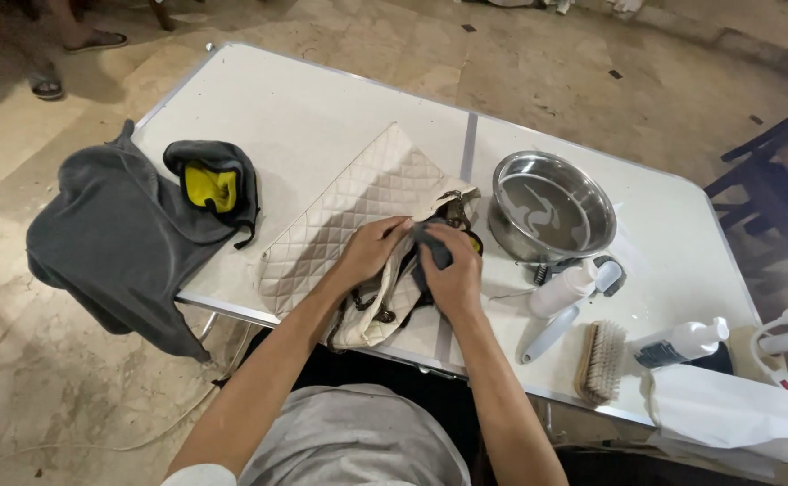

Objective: Cleaning a white quilted handbag using a brush, cleaning solution, and a cloth.

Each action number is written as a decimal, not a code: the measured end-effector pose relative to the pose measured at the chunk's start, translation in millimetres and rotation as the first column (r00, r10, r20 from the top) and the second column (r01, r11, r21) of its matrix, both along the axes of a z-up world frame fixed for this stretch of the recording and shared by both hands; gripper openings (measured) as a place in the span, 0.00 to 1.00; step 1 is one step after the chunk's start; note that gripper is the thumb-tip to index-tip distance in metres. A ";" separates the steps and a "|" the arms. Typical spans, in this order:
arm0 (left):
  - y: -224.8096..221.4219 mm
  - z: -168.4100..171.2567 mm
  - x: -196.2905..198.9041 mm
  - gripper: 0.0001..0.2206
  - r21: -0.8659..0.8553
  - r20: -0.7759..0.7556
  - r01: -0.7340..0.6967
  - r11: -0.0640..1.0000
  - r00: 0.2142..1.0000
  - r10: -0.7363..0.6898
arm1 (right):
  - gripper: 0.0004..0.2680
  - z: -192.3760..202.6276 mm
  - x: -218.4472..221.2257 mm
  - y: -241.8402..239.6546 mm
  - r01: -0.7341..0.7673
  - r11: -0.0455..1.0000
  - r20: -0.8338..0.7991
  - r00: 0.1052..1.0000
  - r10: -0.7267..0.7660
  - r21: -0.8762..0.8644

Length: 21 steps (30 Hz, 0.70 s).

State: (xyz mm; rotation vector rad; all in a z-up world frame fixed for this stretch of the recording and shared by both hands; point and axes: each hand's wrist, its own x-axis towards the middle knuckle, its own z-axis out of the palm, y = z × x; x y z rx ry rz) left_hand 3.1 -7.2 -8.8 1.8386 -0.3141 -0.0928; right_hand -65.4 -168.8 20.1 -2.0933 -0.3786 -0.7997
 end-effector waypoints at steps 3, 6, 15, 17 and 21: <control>0.5 -5.3 -3.1 0.23 0.013 0.014 0.001 1.000 1.000 -0.001 | 0.08 -21.3 7.4 -6.9 -0.218 0.974 -0.003 0.976 0.219 -0.066; 2.5 9.9 -7.0 0.22 0.037 0.022 0.003 0.999 1.000 -0.004 | 0.07 -22.9 9.1 -5.4 -0.252 0.963 0.021 0.967 0.255 -0.092; 3.4 2.2 0.1 0.22 0.047 0.007 0.011 0.999 1.000 -0.012 | 0.06 -13.3 12.1 -6.8 -0.084 0.989 0.050 0.995 0.090 -0.120; 5.1 4.3 -3.3 0.23 0.063 -0.003 0.017 0.998 1.000 -0.017 | 0.05 -10.9 18.8 -9.6 -0.001 0.995 0.064 0.998 0.008 -0.096; 5.2 2.0 0.0 0.21 0.030 0.030 0.043 0.999 0.999 -0.044 | 0.06 -18.3 58.5 -30.3 0.107 0.991 0.101 0.990 -0.099 -0.079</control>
